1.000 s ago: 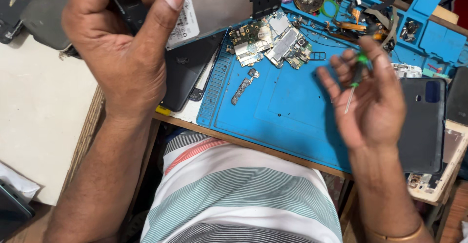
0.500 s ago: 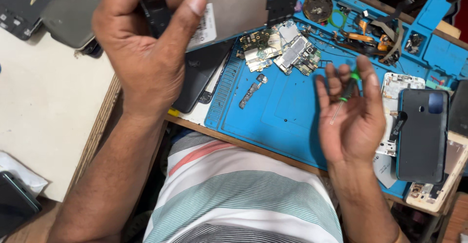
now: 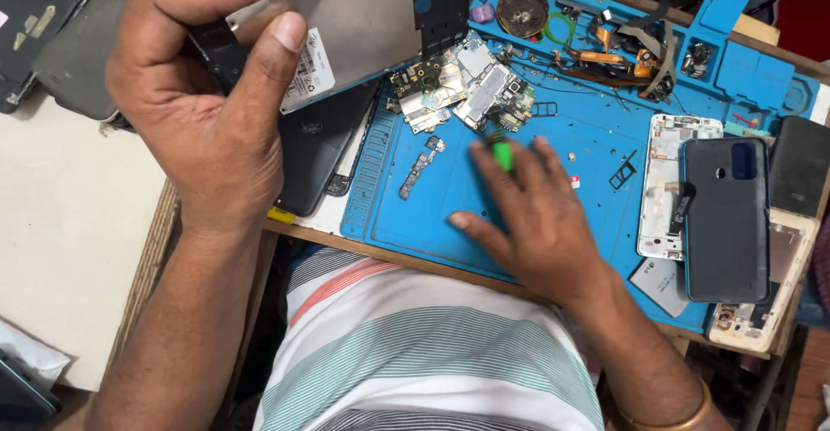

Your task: The person uses a screwdriver to remove screws from a smartphone's internal metal shield and then lifts the shield out of the phone chassis. The person then places the shield on the workbench and continues to handle the phone chassis.

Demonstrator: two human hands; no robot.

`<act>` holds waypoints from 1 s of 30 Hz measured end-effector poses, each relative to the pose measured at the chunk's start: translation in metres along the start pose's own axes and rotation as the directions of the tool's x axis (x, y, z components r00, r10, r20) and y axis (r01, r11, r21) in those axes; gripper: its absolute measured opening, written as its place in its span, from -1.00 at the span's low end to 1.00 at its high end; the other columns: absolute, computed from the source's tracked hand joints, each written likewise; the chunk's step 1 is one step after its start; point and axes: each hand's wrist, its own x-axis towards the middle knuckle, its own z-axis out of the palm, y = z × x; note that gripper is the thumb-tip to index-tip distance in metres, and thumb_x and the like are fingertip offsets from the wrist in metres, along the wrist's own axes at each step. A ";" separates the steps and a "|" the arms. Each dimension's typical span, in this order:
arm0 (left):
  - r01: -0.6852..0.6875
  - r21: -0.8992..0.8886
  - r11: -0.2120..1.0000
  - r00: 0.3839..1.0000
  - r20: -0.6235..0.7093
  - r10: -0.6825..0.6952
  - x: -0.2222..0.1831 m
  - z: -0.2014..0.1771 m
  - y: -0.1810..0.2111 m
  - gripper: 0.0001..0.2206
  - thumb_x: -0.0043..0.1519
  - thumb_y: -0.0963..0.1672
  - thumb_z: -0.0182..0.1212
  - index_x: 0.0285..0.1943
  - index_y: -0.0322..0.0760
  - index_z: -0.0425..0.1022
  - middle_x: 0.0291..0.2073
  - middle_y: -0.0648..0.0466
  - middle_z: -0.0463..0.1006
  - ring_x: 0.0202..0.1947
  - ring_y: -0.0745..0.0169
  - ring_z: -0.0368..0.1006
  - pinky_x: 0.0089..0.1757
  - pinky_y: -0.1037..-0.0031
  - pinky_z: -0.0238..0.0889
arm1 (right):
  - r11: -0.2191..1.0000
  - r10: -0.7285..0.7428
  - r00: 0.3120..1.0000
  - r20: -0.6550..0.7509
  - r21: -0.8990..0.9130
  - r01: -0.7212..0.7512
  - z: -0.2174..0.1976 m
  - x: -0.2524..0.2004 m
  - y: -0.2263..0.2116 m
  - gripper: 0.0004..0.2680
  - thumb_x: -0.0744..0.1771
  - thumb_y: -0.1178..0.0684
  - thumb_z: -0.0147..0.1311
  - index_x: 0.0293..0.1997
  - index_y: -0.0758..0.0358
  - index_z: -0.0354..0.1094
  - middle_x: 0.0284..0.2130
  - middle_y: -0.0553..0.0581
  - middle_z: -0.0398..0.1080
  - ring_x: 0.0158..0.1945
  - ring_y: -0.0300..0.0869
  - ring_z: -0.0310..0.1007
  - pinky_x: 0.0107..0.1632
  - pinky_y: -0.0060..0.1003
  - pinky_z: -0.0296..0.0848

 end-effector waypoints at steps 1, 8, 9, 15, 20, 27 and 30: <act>-0.011 0.007 1.000 1.000 0.002 0.011 0.000 -0.001 -0.002 -0.84 0.49 -0.25 0.40 0.04 -0.39 0.45 -0.03 0.07 0.56 -0.10 0.44 0.43 0.00 0.63 0.31 | 0.997 0.056 0.998 0.014 -0.051 -0.055 -0.003 -0.002 0.005 -0.49 0.33 -0.15 0.21 0.33 0.42 0.23 0.11 0.51 0.34 0.17 0.29 0.37 0.35 0.23 0.18; 0.000 0.032 0.999 1.000 -0.012 0.000 -0.007 -0.002 -0.008 -0.84 0.52 -0.26 0.45 0.06 -0.42 0.48 -0.03 0.03 0.56 -0.14 0.44 0.41 -0.02 0.63 0.29 | 0.977 0.189 0.981 0.035 0.092 -0.191 -0.031 -0.043 0.019 -0.54 0.35 -0.06 0.19 0.39 0.30 0.21 0.25 0.38 0.33 0.31 0.25 0.35 0.44 0.10 0.22; 0.002 0.019 1.000 1.000 -0.007 -0.002 -0.005 0.000 -0.007 -0.84 0.50 -0.25 0.43 0.06 -0.40 0.47 -0.03 0.03 0.56 -0.13 0.44 0.42 -0.02 0.63 0.30 | 0.977 0.174 0.983 0.055 0.118 -0.179 -0.031 -0.048 0.018 -0.53 0.34 -0.07 0.19 0.39 0.30 0.22 0.26 0.36 0.33 0.33 0.24 0.35 0.44 0.08 0.23; -0.006 0.003 1.000 1.000 0.012 0.006 -0.001 0.004 -0.003 -0.83 0.47 -0.24 0.41 0.05 -0.37 0.44 -0.04 0.02 0.58 -0.10 0.43 0.47 0.00 0.62 0.34 | 0.988 0.142 0.975 0.173 0.042 -0.151 -0.031 -0.055 0.016 -0.46 0.24 -0.14 0.27 0.31 0.33 0.26 0.09 0.42 0.38 0.23 0.23 0.32 0.39 0.12 0.20; -0.005 0.012 1.000 1.000 0.020 0.005 -0.001 0.002 -0.002 -0.83 0.46 -0.23 0.41 0.05 -0.37 0.45 -0.04 0.01 0.59 -0.10 0.43 0.47 0.00 0.62 0.35 | 0.975 0.219 0.976 0.009 0.022 -0.219 -0.039 -0.041 0.045 -0.56 0.33 -0.05 0.20 0.32 0.34 0.29 0.14 0.39 0.40 0.17 0.17 0.44 0.21 -0.02 0.40; 0.008 0.033 0.999 0.998 0.062 -0.010 -0.003 -0.001 -0.008 -0.83 0.46 -0.23 0.43 0.04 -0.38 0.47 -0.06 0.03 0.57 -0.12 0.44 0.45 -0.01 0.63 0.35 | 0.848 0.313 0.949 -0.047 0.464 -0.256 -0.047 -0.080 0.045 -0.74 0.47 0.02 0.01 0.24 0.36 0.39 -0.06 0.24 0.53 0.03 -0.10 0.61 0.10 -0.27 0.59; 0.024 0.037 0.999 0.996 0.081 -0.027 -0.006 0.000 -0.006 -0.82 0.48 -0.24 0.45 0.05 -0.40 0.47 -0.05 0.02 0.56 -0.12 0.43 0.44 -0.02 0.63 0.32 | 0.839 0.403 0.906 -0.128 0.448 -0.310 -0.054 -0.093 0.051 -0.78 0.51 0.05 -0.05 0.19 0.41 0.39 -0.07 0.24 0.53 -0.02 -0.09 0.61 0.05 -0.29 0.58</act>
